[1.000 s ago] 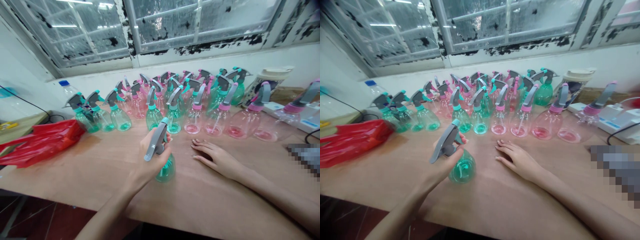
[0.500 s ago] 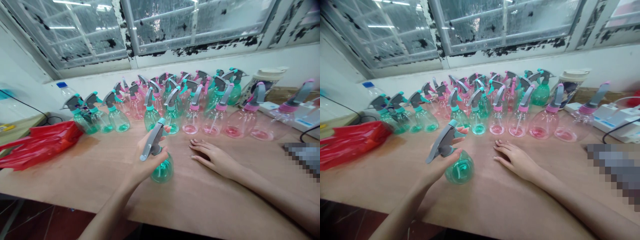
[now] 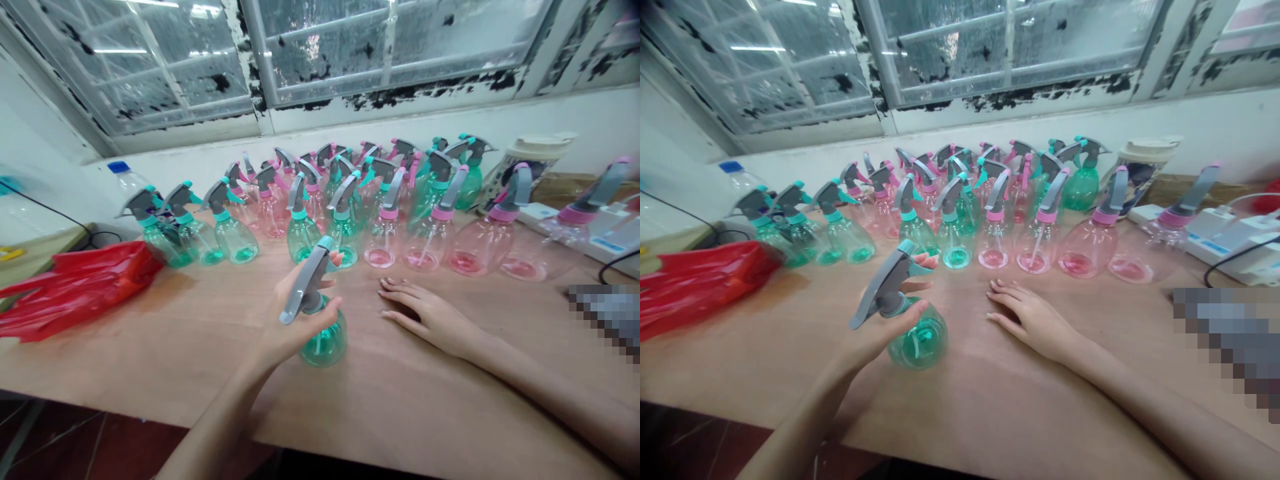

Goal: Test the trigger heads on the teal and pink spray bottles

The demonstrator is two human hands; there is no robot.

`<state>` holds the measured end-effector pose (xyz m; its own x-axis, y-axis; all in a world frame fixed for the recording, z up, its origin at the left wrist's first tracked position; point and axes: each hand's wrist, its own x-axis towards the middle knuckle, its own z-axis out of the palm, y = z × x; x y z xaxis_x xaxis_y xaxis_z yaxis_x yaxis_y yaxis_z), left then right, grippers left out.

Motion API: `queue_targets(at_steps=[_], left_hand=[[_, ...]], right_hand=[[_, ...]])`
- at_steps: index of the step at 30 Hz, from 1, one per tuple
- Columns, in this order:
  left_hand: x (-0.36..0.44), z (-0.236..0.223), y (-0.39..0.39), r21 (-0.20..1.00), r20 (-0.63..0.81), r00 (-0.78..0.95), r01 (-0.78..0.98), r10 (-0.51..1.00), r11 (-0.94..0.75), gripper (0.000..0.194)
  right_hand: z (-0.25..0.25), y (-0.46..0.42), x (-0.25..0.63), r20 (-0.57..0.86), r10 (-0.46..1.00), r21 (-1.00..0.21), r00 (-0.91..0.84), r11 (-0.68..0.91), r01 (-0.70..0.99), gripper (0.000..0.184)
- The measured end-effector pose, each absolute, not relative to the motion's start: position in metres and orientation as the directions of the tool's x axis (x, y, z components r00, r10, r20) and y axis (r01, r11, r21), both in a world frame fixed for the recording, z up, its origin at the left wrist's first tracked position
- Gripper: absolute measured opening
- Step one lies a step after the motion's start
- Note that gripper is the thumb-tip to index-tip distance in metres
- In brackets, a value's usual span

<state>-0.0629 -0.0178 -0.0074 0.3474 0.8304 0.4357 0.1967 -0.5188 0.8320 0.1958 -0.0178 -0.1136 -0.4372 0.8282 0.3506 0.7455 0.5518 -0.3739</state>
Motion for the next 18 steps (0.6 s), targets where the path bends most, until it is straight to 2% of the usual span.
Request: queue_targets(at_steps=[8, 12, 15, 18], left_hand=[[-0.0634, -0.0079, -0.0167, 0.795, 0.463, 0.351, 0.242, 0.814, -0.556, 0.045], [-0.0647, -0.0083, -0.0178, 0.816, 0.408, 0.338, 0.282, 0.848, -0.505, 0.041], [-0.0647, -0.006, -0.0198, 0.826, 0.37, 0.334, 0.309, 0.867, -0.472, 0.034], [-0.0641, -0.0033, -0.0218, 0.799, 0.395, 0.333, 0.335, 0.856, -0.499, 0.022]], right_hand=[[-0.1138, -0.0181, 0.1963, 0.354, 0.83, -0.384, -0.431, 0.55, 0.742, 0.041], [-0.1137, -0.0181, 0.1965, 0.343, 0.83, -0.368, -0.44, 0.55, 0.749, 0.043], [-0.1137, -0.0182, 0.1964, 0.338, 0.832, -0.363, -0.441, 0.547, 0.754, 0.043], [-0.1145, -0.0179, 0.1963, 0.346, 0.829, -0.367, -0.44, 0.551, 0.75, 0.042]])
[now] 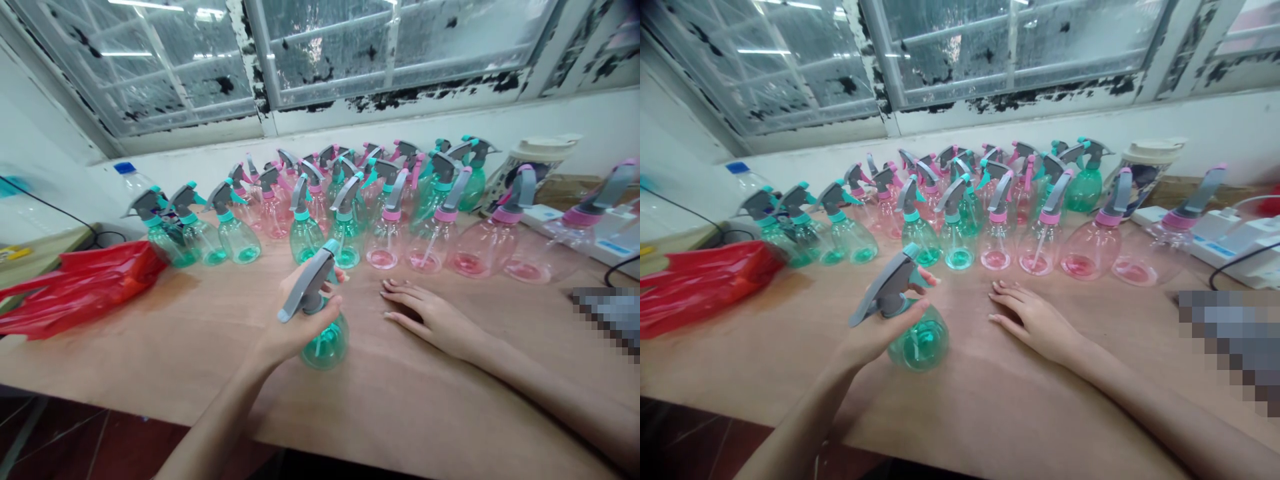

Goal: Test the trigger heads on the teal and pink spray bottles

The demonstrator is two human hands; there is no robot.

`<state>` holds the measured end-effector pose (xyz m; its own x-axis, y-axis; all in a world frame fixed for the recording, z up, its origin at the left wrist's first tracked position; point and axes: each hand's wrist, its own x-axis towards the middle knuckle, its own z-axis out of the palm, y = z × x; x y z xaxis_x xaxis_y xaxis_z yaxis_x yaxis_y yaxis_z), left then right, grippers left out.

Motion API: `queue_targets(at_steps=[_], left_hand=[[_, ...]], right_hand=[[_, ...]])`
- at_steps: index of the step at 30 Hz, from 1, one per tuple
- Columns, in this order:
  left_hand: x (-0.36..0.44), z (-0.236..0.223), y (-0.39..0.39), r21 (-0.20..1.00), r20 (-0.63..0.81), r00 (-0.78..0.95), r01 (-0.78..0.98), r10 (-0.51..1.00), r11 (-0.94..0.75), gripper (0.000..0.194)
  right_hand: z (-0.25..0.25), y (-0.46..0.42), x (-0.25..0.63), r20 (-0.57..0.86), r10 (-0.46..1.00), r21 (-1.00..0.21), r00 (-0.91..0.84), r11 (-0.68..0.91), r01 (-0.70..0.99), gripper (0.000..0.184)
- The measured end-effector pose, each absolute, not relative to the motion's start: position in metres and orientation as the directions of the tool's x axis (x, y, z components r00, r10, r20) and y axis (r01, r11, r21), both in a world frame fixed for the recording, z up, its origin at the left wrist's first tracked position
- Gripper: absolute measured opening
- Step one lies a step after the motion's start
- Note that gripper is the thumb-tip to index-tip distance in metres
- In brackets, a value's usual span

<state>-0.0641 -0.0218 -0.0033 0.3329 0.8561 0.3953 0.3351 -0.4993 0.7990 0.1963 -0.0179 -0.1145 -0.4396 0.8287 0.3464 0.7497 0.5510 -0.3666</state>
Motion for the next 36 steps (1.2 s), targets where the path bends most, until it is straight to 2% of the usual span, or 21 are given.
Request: queue_targets(at_steps=[4, 11, 15, 36], left_hand=[[-0.0633, -0.0023, -0.0232, 0.773, 0.426, 0.326, 0.354, 0.844, -0.527, 0.014], [-0.0614, 0.0019, -0.0284, 0.84, 0.321, 0.313, 0.343, 0.894, -0.421, 0.043], [-0.0596, 0.0044, -0.0307, 0.861, 0.31, 0.305, 0.312, 0.9, -0.402, 0.05], [-0.0609, -0.0006, -0.0267, 0.879, 0.299, 0.301, 0.284, 0.906, -0.384, 0.052]], right_hand=[[-0.1154, -0.0174, 0.1964, 0.341, 0.829, -0.361, -0.444, 0.551, 0.752, 0.044], [-0.1147, -0.0173, 0.1965, 0.344, 0.829, -0.37, -0.441, 0.552, 0.748, 0.043], [-0.1138, -0.0177, 0.196, 0.354, 0.829, -0.378, -0.433, 0.55, 0.745, 0.041], [-0.113, -0.018, 0.1966, 0.352, 0.829, -0.388, -0.435, 0.552, 0.738, 0.042]])
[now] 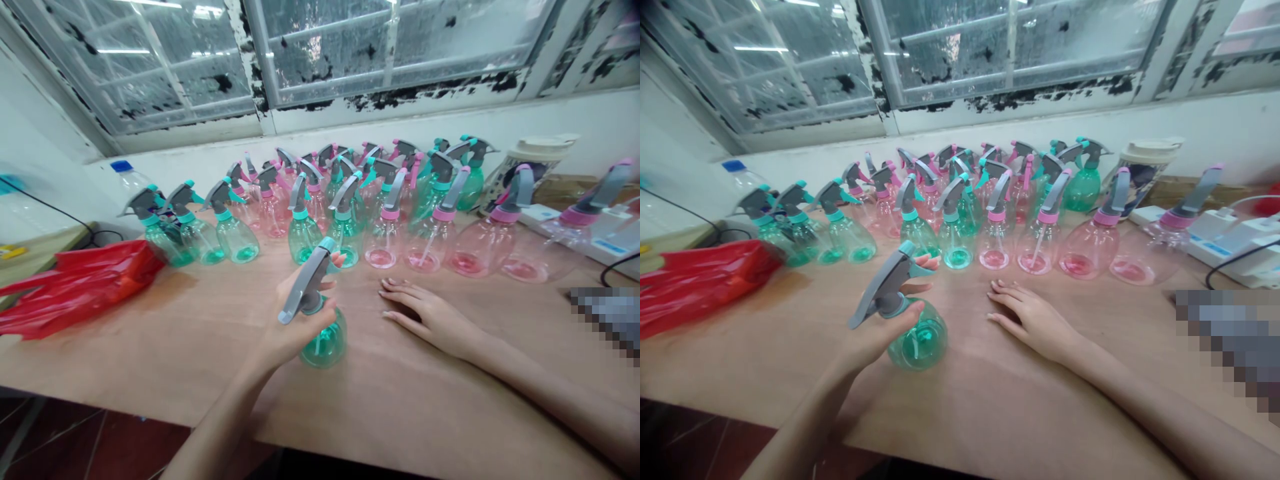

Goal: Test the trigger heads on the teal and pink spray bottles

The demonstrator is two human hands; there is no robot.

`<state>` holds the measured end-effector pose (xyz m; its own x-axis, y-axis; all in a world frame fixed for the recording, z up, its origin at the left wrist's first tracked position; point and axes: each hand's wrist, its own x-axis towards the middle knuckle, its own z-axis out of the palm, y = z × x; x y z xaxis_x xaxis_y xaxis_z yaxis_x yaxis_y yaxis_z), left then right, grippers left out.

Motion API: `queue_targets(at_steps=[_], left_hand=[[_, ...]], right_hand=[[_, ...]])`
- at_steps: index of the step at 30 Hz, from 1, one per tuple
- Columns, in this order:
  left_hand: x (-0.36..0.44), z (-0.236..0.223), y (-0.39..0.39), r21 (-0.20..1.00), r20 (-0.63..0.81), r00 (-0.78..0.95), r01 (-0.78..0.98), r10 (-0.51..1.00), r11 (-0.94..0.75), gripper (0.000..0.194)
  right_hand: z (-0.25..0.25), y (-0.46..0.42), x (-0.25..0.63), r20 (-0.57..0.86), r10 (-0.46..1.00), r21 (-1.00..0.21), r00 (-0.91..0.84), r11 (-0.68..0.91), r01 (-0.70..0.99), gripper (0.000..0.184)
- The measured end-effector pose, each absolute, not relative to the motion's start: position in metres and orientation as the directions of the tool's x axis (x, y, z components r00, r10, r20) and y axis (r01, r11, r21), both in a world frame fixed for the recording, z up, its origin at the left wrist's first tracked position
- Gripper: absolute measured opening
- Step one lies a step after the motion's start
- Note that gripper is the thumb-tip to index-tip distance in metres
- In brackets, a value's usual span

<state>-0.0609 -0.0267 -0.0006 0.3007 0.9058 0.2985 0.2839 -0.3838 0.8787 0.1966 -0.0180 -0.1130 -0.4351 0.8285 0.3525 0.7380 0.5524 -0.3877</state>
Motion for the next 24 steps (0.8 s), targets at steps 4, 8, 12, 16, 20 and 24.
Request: queue_targets(at_steps=[4, 8, 12, 16, 20, 24], left_hand=[[-0.0611, 0.0011, -0.0276, 0.875, 0.294, 0.302, 0.297, 0.907, -0.383, 0.049], [-0.0612, 0.0035, -0.0296, 0.87, 0.297, 0.311, 0.302, 0.903, -0.391, 0.045], [-0.0624, 0.0018, -0.0287, 0.868, 0.312, 0.332, 0.282, 0.89, -0.41, 0.038], [-0.0644, -0.0021, -0.0252, 0.845, 0.342, 0.327, 0.304, 0.881, -0.441, 0.022], [-0.0637, -0.001, -0.0251, 0.821, 0.375, 0.329, 0.315, 0.867, -0.476, 0.02], [-0.0608, 0.0028, -0.0279, 0.855, 0.317, 0.342, 0.301, 0.885, -0.423, 0.04]], right_hand=[[-0.1129, -0.018, 0.1966, 0.332, 0.833, -0.375, -0.443, 0.547, 0.748, 0.043], [-0.1132, -0.0178, 0.1963, 0.331, 0.834, -0.371, -0.442, 0.546, 0.751, 0.044], [-0.1135, -0.0179, 0.1963, 0.351, 0.829, -0.387, -0.435, 0.551, 0.739, 0.042], [-0.1137, -0.0178, 0.1964, 0.345, 0.832, -0.386, -0.435, 0.548, 0.742, 0.042], [-0.1137, -0.0176, 0.1962, 0.359, 0.825, -0.389, -0.436, 0.557, 0.733, 0.041], [-0.1128, -0.0181, 0.1956, 0.366, 0.824, -0.39, -0.433, 0.558, 0.732, 0.04]])
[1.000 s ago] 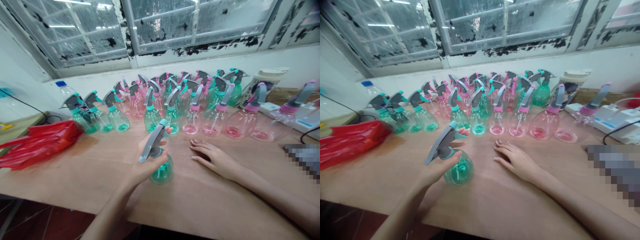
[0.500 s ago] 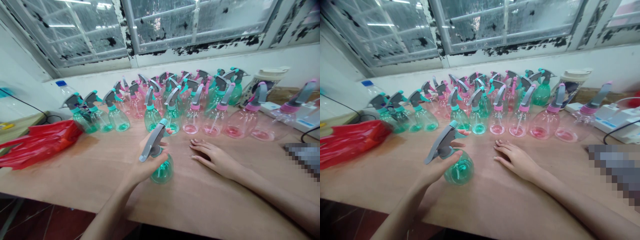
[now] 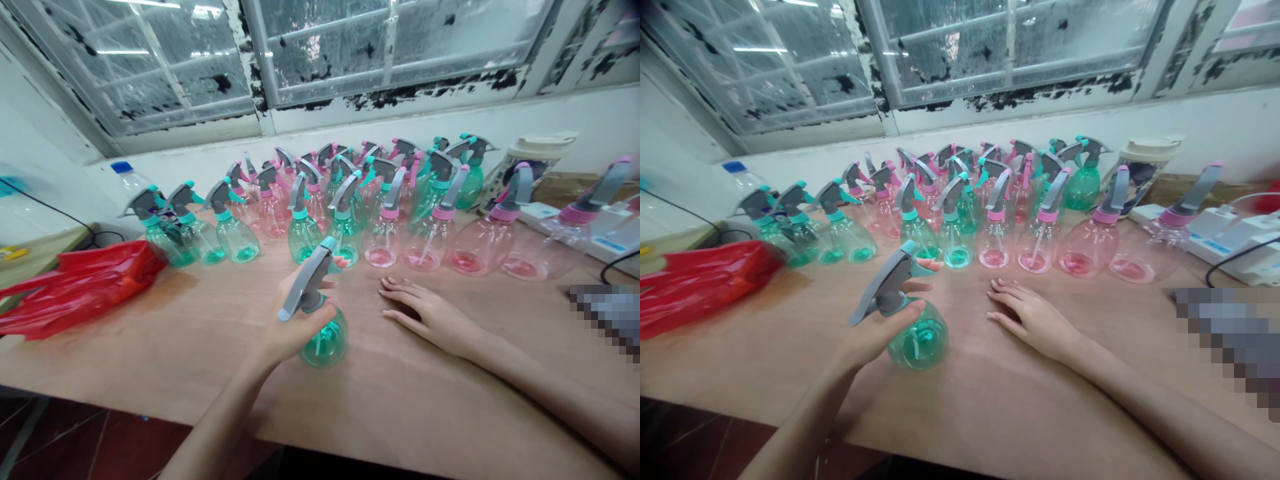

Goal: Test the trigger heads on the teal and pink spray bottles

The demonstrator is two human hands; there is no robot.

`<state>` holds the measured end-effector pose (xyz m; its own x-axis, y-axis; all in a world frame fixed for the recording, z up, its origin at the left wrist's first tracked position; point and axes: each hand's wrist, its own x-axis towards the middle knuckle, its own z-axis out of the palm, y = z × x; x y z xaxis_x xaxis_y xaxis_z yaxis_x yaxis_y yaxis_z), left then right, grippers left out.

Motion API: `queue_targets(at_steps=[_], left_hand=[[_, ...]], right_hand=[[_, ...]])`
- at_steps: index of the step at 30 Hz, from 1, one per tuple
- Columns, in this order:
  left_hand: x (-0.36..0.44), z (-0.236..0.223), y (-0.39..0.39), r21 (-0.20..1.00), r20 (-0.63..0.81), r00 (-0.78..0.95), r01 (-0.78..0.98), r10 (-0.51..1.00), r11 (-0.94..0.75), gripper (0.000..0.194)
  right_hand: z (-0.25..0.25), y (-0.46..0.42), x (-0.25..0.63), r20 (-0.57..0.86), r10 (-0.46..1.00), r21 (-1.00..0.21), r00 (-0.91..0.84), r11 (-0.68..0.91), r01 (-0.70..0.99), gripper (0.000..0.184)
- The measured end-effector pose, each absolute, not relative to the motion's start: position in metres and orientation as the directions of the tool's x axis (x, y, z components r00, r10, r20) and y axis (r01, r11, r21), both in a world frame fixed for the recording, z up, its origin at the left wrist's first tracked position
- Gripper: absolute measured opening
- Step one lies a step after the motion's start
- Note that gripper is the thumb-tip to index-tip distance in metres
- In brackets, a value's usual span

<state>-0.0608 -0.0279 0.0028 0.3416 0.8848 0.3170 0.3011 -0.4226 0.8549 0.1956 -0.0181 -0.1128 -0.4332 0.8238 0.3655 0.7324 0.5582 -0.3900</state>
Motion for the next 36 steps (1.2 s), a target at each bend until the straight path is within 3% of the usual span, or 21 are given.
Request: queue_targets(at_steps=[19, 32, 36], left_hand=[[-0.0596, -0.0024, -0.0261, 0.842, 0.384, 0.329, 0.26, 0.863, -0.473, 0.05], [-0.0601, -0.0011, -0.0296, 0.854, 0.343, 0.319, 0.286, 0.883, -0.435, 0.037], [-0.059, -0.0013, -0.0254, 0.81, 0.39, 0.329, 0.322, 0.86, -0.49, 0.024]], right_hand=[[-0.1128, -0.0183, 0.1957, 0.358, 0.824, -0.382, -0.438, 0.558, 0.737, 0.04], [-0.1121, -0.018, 0.1959, 0.334, 0.829, -0.375, -0.449, 0.554, 0.743, 0.042], [-0.1121, -0.0179, 0.1958, 0.335, 0.83, -0.381, -0.446, 0.552, 0.742, 0.042]])
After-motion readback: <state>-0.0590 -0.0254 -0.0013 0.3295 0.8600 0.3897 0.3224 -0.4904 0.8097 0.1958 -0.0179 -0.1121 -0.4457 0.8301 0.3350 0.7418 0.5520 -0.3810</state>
